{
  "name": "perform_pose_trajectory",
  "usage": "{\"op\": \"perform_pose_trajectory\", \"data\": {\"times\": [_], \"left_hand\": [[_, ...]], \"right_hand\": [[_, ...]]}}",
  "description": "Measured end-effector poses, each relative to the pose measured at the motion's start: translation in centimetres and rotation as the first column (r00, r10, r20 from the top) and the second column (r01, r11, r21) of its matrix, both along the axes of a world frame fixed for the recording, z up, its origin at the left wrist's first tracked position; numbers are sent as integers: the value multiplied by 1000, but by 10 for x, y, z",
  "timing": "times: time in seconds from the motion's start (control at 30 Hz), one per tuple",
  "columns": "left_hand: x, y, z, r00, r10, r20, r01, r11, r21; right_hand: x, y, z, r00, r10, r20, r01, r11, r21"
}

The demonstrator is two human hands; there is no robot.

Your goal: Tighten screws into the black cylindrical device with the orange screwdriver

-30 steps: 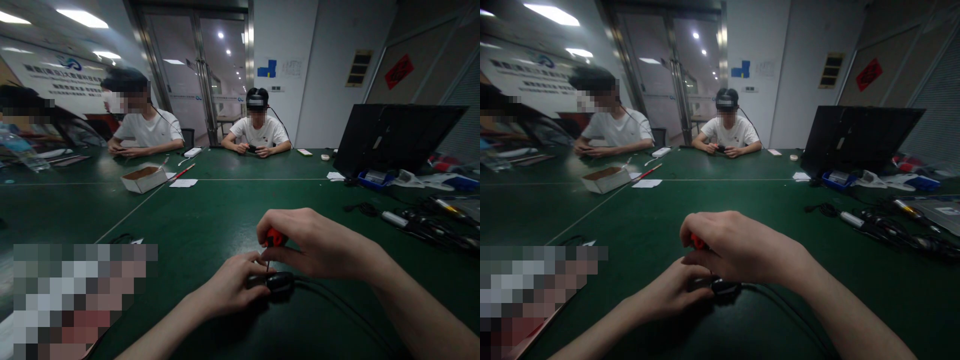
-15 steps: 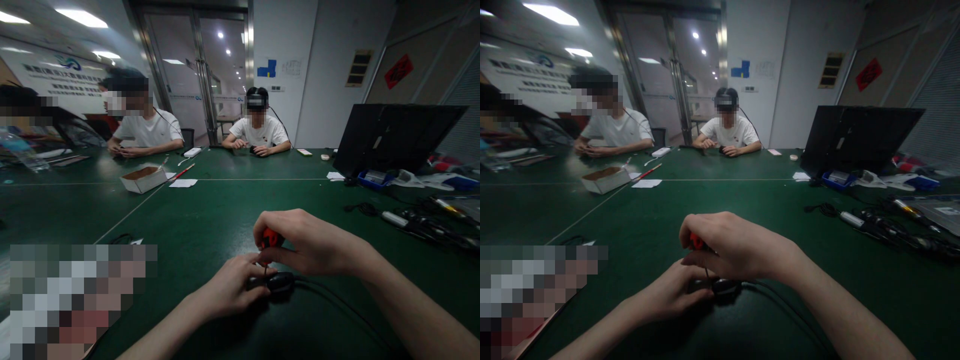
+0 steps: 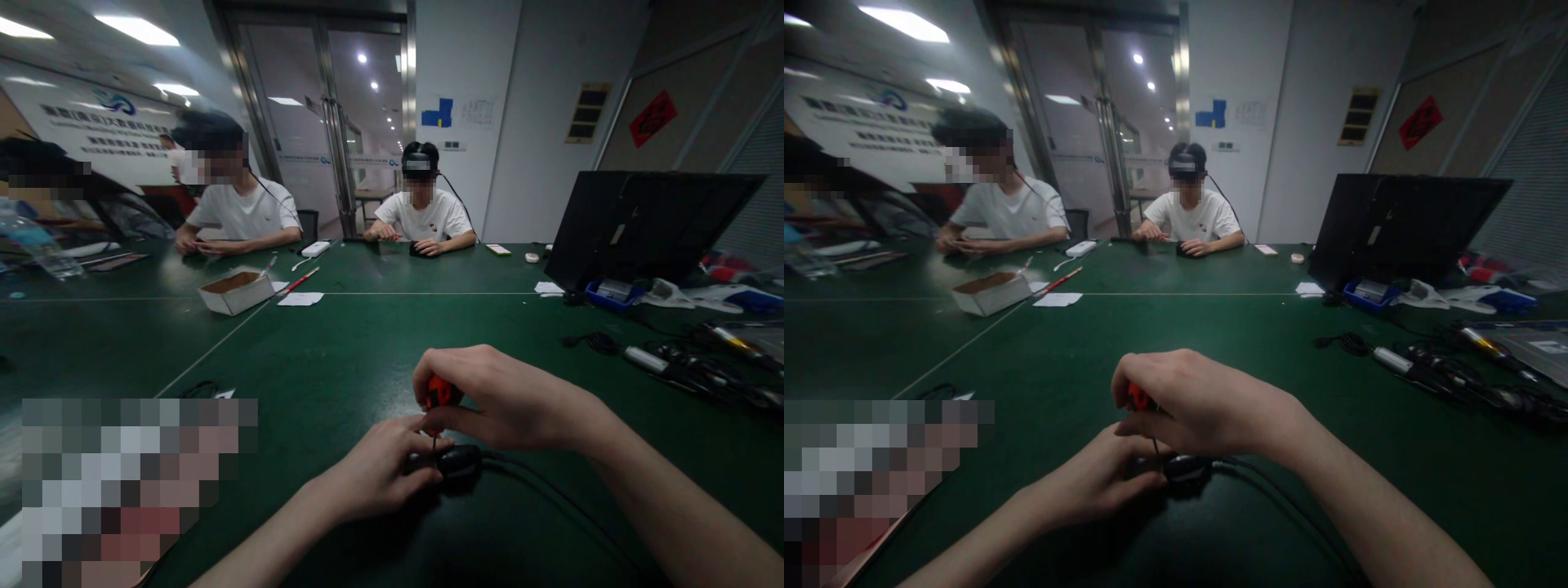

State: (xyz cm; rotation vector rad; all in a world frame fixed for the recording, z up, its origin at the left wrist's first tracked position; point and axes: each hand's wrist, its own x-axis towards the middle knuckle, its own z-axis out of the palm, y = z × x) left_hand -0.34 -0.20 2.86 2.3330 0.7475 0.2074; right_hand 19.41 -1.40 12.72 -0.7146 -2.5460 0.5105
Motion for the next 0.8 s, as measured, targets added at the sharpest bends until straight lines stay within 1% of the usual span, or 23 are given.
{"op": "perform_pose_trajectory", "data": {"times": [0.17, 0.37, 0.53, 0.7, 0.8], "left_hand": [[-1, 0, 0, 1000, 12, -25, -12, 1000, 6], [0, 0, 3, 1000, 1, 5, -1, 999, 35], [1, 0, 4, 1000, 3, -12, -2, 999, 47], [0, 1, -1, 999, 15, -29, -14, 999, 42], [-1, 0, -4, 998, 44, -35, -43, 999, 34]], "right_hand": [[0, 1, -2, 1000, 5, -7, -5, 1000, 1], [-1, 0, -1, 1000, 13, 1, -13, 1000, 12], [-1, -2, 1, 1000, 25, 11, -25, 1000, 14], [0, -4, 1, 999, 42, 23, -42, 999, 5], [-1, -5, 2, 998, 57, 18, -57, 998, -3]]}}
